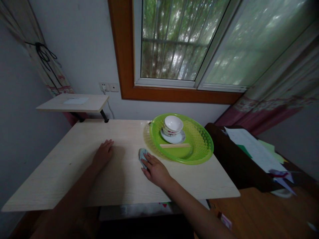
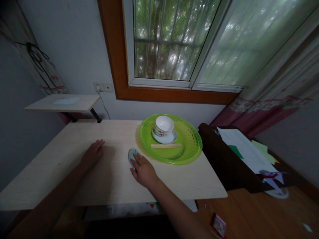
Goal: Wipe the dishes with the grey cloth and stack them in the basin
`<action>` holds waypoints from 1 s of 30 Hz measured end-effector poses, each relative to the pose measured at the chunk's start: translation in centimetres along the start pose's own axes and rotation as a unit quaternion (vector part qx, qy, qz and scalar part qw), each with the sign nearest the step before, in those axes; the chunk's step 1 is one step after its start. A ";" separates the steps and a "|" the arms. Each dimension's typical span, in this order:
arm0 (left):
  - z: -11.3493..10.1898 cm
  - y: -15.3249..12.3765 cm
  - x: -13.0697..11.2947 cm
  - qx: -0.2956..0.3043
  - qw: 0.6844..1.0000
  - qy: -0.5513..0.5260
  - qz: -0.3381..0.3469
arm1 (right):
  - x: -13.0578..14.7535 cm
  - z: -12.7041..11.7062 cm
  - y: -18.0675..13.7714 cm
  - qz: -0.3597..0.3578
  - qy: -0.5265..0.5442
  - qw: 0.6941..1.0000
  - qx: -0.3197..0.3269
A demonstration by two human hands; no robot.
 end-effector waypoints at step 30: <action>-0.7 -1.3 -11.9 0.095 0.909 -0.398 0.081 | -1.4 -4.6 6.8 0.123 0.373 0.905 -0.162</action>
Point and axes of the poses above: each hand's wrist, its own y-axis towards the middle knuckle, its own z-axis out of the palm, x = y × z, the point moved 9 cm from there along y, towards the middle knuckle, and after that the axes turned 6 degrees about x, right-handed, at the moved point
